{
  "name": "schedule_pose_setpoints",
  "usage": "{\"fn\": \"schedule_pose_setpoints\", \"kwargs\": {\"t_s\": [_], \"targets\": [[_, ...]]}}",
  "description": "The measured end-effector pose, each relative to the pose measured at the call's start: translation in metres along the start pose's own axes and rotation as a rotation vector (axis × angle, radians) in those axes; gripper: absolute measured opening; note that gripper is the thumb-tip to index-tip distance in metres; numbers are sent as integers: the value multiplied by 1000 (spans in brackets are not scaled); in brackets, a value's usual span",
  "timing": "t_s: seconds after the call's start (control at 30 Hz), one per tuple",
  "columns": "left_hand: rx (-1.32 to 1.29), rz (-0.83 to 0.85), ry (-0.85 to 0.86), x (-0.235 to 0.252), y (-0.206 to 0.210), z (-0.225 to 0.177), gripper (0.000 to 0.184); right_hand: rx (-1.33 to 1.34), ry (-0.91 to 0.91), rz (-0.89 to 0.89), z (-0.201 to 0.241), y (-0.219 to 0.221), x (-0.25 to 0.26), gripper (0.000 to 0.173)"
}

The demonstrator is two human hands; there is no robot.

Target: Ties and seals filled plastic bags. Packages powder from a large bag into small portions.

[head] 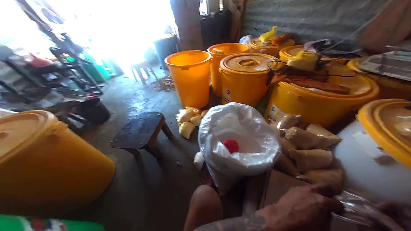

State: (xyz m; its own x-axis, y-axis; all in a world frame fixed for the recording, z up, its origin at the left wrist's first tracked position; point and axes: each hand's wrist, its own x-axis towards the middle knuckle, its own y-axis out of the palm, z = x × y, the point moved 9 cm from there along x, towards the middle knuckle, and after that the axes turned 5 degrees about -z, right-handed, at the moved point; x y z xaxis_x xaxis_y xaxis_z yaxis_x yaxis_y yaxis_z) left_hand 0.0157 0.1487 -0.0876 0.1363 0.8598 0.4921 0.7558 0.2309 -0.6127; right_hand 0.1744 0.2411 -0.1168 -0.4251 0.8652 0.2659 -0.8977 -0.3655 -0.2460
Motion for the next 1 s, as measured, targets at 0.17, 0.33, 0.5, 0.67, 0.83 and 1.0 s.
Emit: {"fn": "schedule_pose_setpoints", "kwargs": {"t_s": [0.17,0.33,0.5,0.67,0.83,1.0], "targets": [[112,177,-290,0,-6,36,32,-294,-63,298,43,43,23,26],[45,378,-323,-16,11,31,21,-459,-329,423,130,182,77,19],[14,461,-377,-40,2,25,25,-699,-77,819,80,361,123,49],[15,413,-409,-45,-9,38,22,-779,139,1127,29,413,134,37],[20,508,-460,-43,-20,49,17,-1321,38,1090,30,383,157,35],[33,552,-538,-44,-30,50,15,-1488,-31,905,15,384,133,53]]}}
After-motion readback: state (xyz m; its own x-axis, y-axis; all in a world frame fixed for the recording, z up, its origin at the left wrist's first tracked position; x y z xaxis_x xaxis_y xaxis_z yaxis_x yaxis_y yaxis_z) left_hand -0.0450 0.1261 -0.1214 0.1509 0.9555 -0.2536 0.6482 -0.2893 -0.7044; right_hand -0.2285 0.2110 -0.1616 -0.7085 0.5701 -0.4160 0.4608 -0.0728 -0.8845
